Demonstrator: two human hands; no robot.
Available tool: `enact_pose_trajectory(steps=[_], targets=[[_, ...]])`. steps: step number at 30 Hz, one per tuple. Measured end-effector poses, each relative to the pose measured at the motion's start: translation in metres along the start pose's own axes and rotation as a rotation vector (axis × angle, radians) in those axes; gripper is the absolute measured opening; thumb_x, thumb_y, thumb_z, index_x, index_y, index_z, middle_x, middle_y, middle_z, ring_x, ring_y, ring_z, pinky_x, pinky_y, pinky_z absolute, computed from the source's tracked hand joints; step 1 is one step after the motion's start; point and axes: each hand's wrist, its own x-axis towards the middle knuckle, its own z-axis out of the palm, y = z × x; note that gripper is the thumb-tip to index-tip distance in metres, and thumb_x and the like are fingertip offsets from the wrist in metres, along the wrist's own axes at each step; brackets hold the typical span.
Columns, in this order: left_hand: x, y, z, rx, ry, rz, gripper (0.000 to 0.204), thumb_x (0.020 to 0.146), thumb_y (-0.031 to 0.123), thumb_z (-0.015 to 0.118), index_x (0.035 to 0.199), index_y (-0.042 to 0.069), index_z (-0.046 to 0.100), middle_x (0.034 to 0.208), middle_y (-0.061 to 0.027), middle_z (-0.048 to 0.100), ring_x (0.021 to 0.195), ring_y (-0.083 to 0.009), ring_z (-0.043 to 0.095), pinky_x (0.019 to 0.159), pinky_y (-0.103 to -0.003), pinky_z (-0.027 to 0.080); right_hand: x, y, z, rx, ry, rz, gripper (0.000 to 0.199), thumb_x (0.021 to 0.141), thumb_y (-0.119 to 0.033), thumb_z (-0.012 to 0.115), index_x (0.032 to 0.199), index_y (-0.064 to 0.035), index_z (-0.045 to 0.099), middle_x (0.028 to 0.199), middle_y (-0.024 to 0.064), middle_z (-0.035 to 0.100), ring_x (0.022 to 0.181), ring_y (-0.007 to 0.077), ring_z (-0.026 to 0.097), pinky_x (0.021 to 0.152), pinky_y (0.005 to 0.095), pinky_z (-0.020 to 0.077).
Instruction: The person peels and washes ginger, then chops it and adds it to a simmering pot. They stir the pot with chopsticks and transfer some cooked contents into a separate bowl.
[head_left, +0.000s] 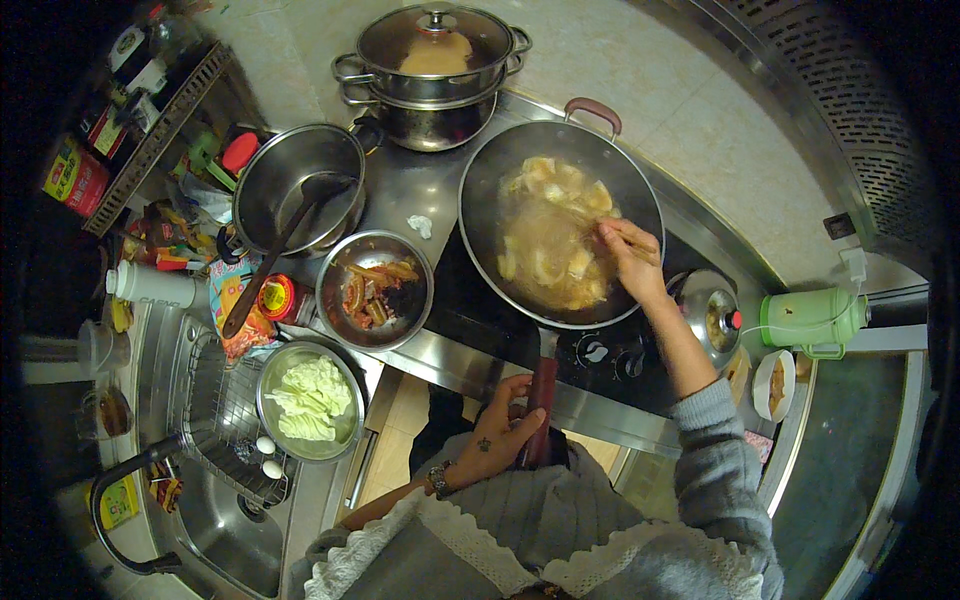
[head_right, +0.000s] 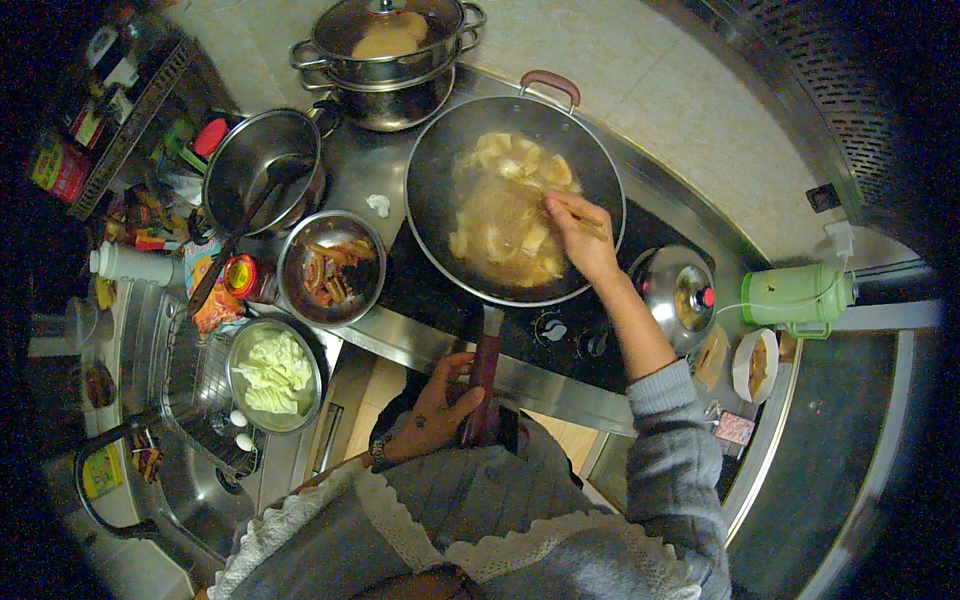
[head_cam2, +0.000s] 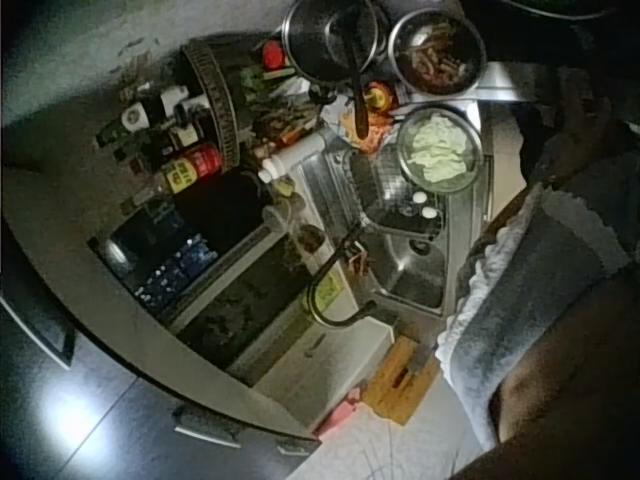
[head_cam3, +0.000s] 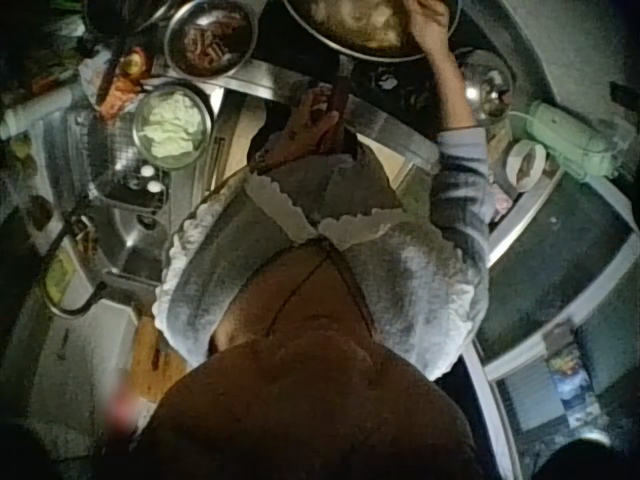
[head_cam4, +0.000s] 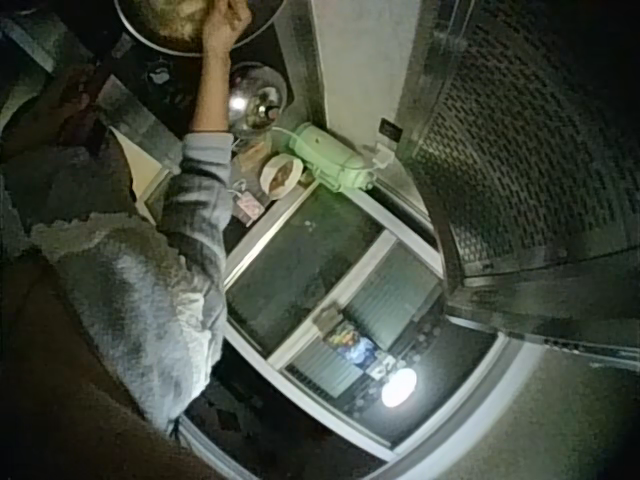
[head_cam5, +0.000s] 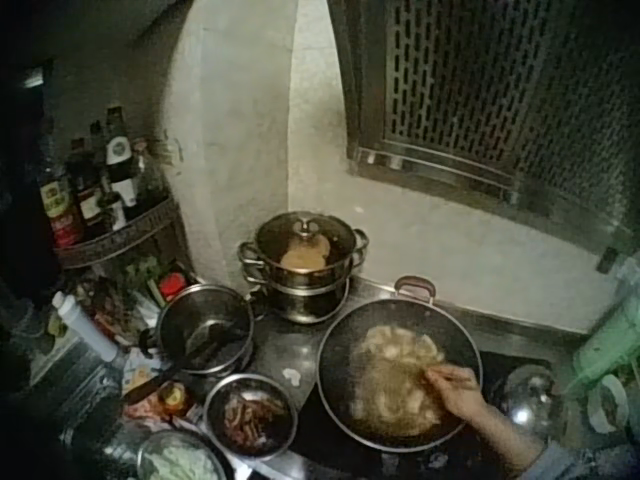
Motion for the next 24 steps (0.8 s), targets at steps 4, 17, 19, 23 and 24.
enact_pose_trajectory(steps=[4,17,19,23,24], targets=[[0.000,0.001,0.000,-0.008,0.005,-0.004,0.051,0.085,0.017,0.056,0.128,0.006,0.029,0.121,-0.0154,0.040,0.096,-0.0188,0.052,0.075,-0.030,0.049,0.003,-0.002,-0.018,-0.041,0.103,-0.042,0.020,0.087,-0.014,0.056,0.099,0.0020,0.062,0.087,0.0058,0.064,0.079,0.0108,0.058,0.071,0.0221,0.0463],[0.003,0.000,0.000,-0.035,0.020,-0.052,0.056,0.083,0.020,0.059,0.127,0.005,0.028,0.119,-0.0150,0.043,0.098,-0.0213,0.053,0.083,-0.035,0.045,-0.001,-0.006,-0.031,0.373,-0.011,0.328,0.022,0.090,-0.018,0.052,0.101,-0.0005,0.059,0.092,0.0087,0.061,0.068,0.0124,0.059,0.064,0.0229,0.0506],[0.002,0.000,0.001,-0.002,0.033,-0.015,0.052,0.083,0.015,0.058,0.126,0.005,0.030,0.117,-0.0130,0.043,0.093,-0.0173,0.052,0.074,-0.030,0.048,0.006,0.003,-0.020,0.461,0.052,0.405,0.020,0.089,-0.018,0.052,0.096,0.0000,0.058,0.089,0.0094,0.061,0.067,0.0138,0.060,0.063,0.0244,0.0519],[0.003,-0.001,-0.001,0.023,0.033,0.004,0.050,0.083,0.013,0.059,0.125,0.006,0.033,0.115,-0.0117,0.043,0.089,-0.0157,0.053,0.068,-0.027,0.049,0.008,0.018,0.002,0.664,0.101,0.538,0.018,0.087,-0.016,0.055,0.090,0.0019,0.053,0.081,0.0117,0.061,0.067,0.0183,0.063,0.062,0.0280,0.0562],[0.002,-0.002,-0.002,0.011,0.030,0.000,0.051,0.082,0.013,0.060,0.125,0.006,0.033,0.115,-0.0118,0.043,0.088,-0.0161,0.054,0.068,-0.027,0.049,0.008,0.020,0.007,0.730,0.098,0.590,0.018,0.087,-0.015,0.055,0.090,0.0026,0.053,0.081,0.0124,0.061,0.067,0.0187,0.063,0.063,0.0284,0.0568]])
